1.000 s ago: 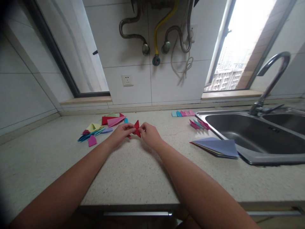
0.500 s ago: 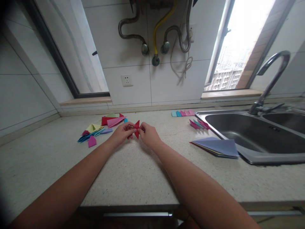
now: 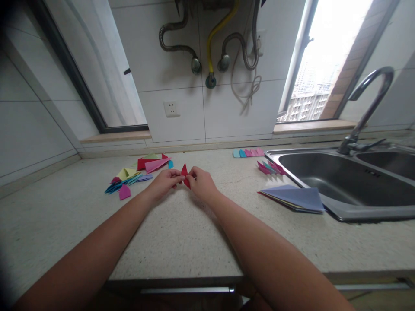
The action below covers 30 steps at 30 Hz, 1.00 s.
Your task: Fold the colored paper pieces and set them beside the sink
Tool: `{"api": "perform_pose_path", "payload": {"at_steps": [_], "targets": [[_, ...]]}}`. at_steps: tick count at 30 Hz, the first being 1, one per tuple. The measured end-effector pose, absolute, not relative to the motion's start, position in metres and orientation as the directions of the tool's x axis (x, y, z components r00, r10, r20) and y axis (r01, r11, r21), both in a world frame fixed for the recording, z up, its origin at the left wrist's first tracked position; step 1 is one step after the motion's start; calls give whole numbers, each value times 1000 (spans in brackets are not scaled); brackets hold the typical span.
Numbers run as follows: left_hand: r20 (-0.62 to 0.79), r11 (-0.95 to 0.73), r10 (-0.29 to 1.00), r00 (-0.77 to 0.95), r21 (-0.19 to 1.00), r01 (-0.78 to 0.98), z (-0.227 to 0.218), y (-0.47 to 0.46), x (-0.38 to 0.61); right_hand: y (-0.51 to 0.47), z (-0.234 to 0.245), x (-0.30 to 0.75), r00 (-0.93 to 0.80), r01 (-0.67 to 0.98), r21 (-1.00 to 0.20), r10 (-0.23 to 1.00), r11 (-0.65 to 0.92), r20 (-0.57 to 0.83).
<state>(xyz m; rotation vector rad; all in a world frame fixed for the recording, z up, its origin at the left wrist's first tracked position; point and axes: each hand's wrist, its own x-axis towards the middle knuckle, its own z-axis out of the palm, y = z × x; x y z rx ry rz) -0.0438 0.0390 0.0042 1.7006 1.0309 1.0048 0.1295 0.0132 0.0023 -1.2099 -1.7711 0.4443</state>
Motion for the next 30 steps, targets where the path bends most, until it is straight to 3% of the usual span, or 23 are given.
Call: {"api": "perform_pose_path", "payload": {"at_steps": [10,19,30], "targets": [[155,-228,907,391,962,149,5,38,-49,14,3,132,-101,560,-685,859,467,503],[83,-163,935,346,964,212,6,37,-50,13,1,133,-208,684,-485,783,545,587],[11,-29,918,397,999,39,5,39,-49,11,3,133,-285,733,-360,740,578,610]]}}
